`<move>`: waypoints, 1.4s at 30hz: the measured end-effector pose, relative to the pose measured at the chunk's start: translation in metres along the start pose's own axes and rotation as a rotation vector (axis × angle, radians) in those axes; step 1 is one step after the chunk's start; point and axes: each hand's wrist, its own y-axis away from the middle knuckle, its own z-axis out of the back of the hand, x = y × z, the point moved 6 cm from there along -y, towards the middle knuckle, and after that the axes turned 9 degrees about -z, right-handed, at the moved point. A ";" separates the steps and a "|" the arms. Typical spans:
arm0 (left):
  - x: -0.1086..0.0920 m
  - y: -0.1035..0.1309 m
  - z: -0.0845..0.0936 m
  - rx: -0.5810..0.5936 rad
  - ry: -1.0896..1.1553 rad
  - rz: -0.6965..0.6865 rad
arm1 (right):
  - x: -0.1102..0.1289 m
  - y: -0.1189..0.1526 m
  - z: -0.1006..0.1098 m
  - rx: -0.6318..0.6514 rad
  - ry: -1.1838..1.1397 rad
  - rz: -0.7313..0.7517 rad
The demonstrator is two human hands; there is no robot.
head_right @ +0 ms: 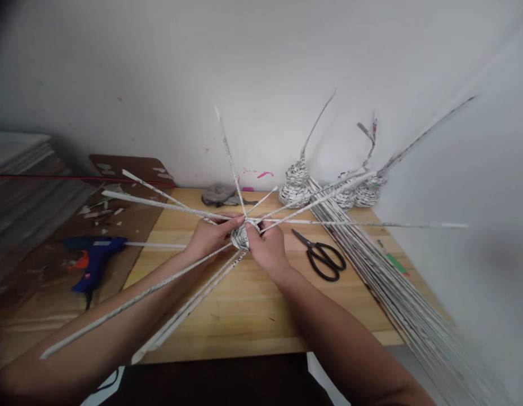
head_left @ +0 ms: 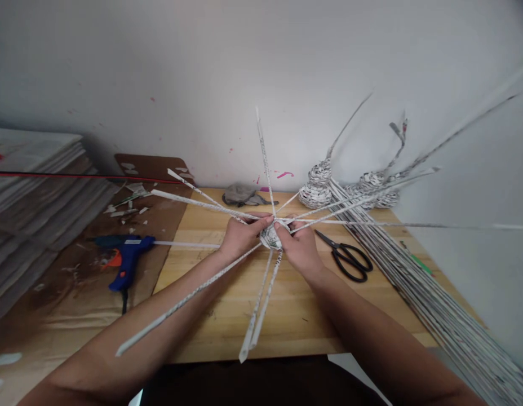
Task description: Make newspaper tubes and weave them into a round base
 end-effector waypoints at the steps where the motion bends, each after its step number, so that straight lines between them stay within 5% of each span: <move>1: 0.000 0.000 0.000 -0.012 0.004 -0.002 | 0.001 0.000 0.000 0.001 0.010 0.007; 25: -0.005 -0.001 -0.001 0.075 -0.309 -0.205 | -0.002 -0.005 -0.001 0.098 0.163 0.052; 36: 0.004 0.001 -0.001 0.018 -0.219 -0.122 | -0.007 -0.006 -0.003 0.059 -0.271 -0.055; 42: 0.006 0.001 -0.002 0.008 -0.205 -0.042 | -0.006 -0.008 0.001 0.027 -0.148 -0.050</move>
